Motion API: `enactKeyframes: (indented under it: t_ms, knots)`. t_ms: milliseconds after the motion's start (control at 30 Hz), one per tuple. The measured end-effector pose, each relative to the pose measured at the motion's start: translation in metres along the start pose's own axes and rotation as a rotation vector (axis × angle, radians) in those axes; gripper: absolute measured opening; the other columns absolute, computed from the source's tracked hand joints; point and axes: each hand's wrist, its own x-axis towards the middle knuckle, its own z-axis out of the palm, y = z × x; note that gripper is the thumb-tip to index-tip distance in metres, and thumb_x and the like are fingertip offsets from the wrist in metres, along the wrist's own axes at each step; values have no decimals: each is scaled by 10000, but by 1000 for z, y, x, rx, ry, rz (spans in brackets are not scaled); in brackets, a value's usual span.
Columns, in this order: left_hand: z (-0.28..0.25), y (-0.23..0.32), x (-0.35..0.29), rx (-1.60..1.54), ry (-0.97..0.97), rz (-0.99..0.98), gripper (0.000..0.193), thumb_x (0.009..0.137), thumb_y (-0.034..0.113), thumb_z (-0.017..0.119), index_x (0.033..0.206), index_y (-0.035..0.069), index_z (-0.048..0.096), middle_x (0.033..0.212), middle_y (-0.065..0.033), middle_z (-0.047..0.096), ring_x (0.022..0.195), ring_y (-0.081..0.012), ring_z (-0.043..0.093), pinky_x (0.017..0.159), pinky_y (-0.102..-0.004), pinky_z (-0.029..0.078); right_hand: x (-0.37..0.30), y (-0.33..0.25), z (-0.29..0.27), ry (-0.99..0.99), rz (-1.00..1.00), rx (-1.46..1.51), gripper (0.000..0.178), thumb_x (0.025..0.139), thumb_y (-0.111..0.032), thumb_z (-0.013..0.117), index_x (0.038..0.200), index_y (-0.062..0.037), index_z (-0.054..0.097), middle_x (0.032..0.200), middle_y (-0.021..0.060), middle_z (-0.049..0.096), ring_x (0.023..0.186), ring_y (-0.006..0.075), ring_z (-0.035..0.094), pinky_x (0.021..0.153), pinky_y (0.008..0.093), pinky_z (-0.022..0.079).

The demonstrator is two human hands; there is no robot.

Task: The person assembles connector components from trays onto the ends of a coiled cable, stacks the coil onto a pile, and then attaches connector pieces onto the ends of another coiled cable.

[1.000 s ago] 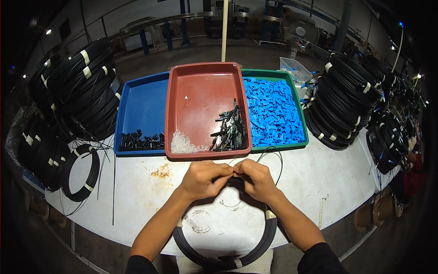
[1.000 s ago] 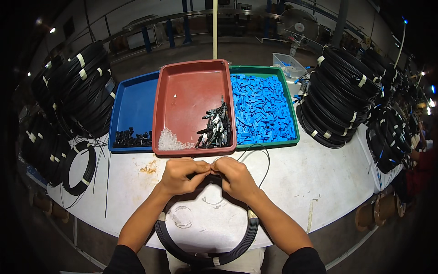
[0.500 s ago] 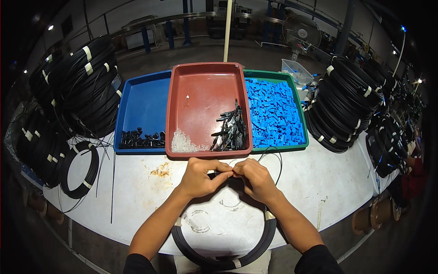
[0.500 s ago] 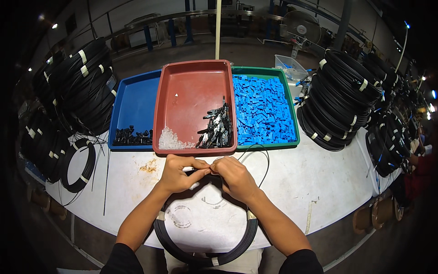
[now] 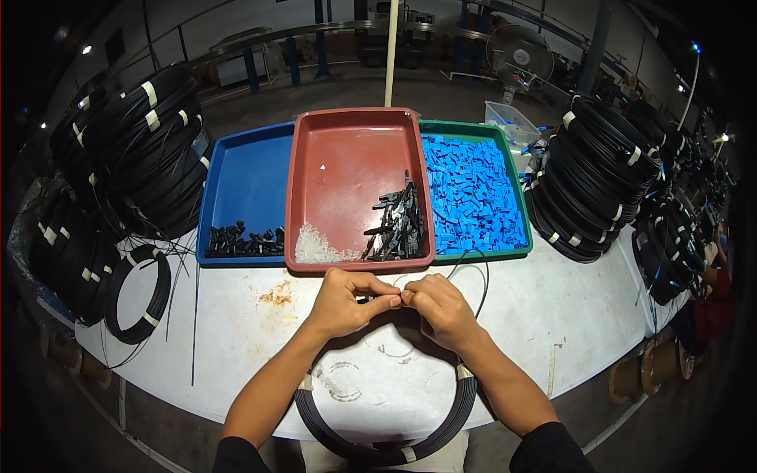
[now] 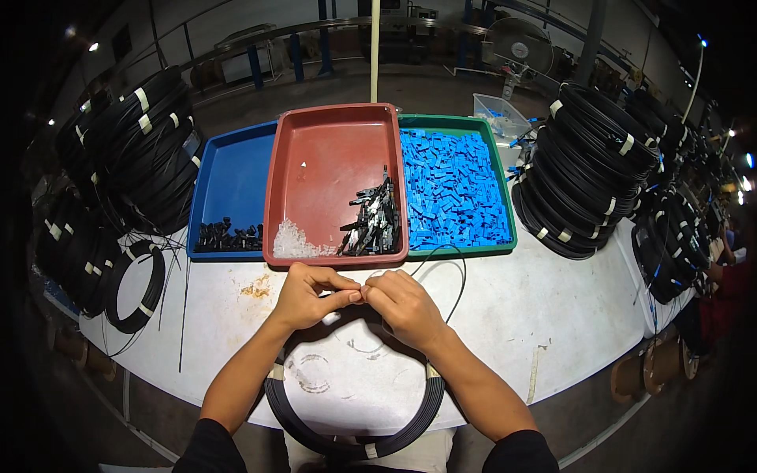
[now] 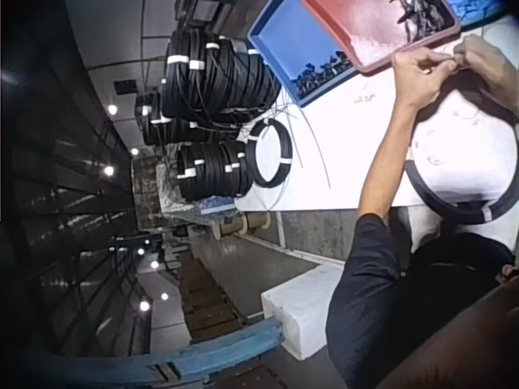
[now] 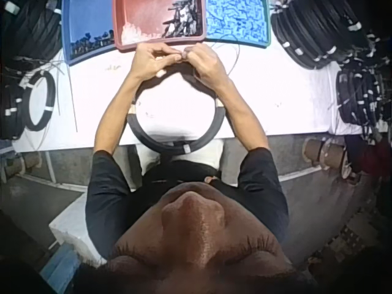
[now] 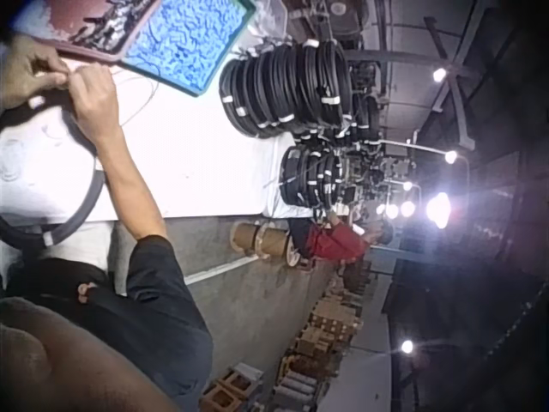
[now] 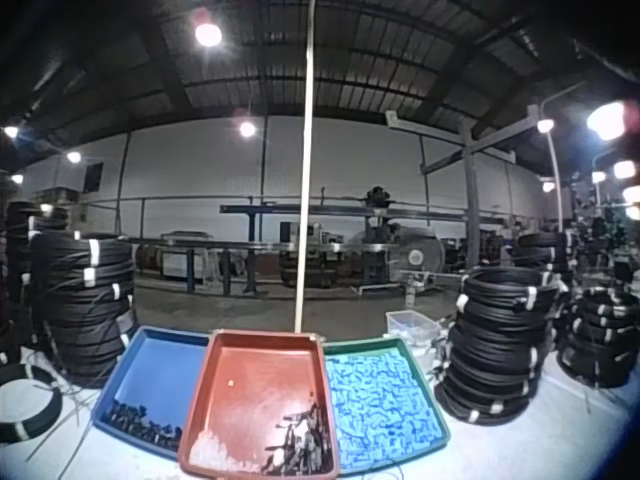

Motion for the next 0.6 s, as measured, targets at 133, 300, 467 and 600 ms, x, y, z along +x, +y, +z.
enactKeyframes:
  t_ms: [133, 300, 467, 600]
  knots:
    - [7, 7, 2, 383, 53, 469, 111, 775, 17, 793, 877, -15, 767, 880, -159, 774, 661, -208, 721, 631, -301, 570, -9, 0, 9, 35, 439, 307, 209, 786, 212, 565, 923, 62, 616, 882, 175, 689, 805, 298, 710, 723, 343, 573]
    - [3, 1, 3, 501, 29, 635, 122, 776, 21, 800, 887, -20, 770, 895, -155, 777, 704, -231, 746, 649, -296, 590, -4, 3, 7, 76, 233, 227, 174, 781, 112, 646, 925, 23, 608, 860, 156, 675, 815, 339, 672, 736, 415, 534]
    - [7, 8, 2, 149, 36, 216, 116, 785, 26, 811, 893, -11, 792, 879, -162, 774, 761, -242, 772, 719, -297, 612, -3, 2, 2, 58, -3, -21, 163, 796, 97, 651, 932, 23, 600, 866, 162, 677, 770, 320, 658, 693, 390, 521]
    - [-2, -5, 2, 806, -85, 845, 207, 714, 2, 792, 915, 31, 751, 894, -88, 762, 669, -191, 714, 583, -302, 549, -5, 3, 7, -139, 600, 441, 128, 839, 109, 619, 941, 40, 582, 848, 200, 689, 705, 327, 675, 642, 381, 524]
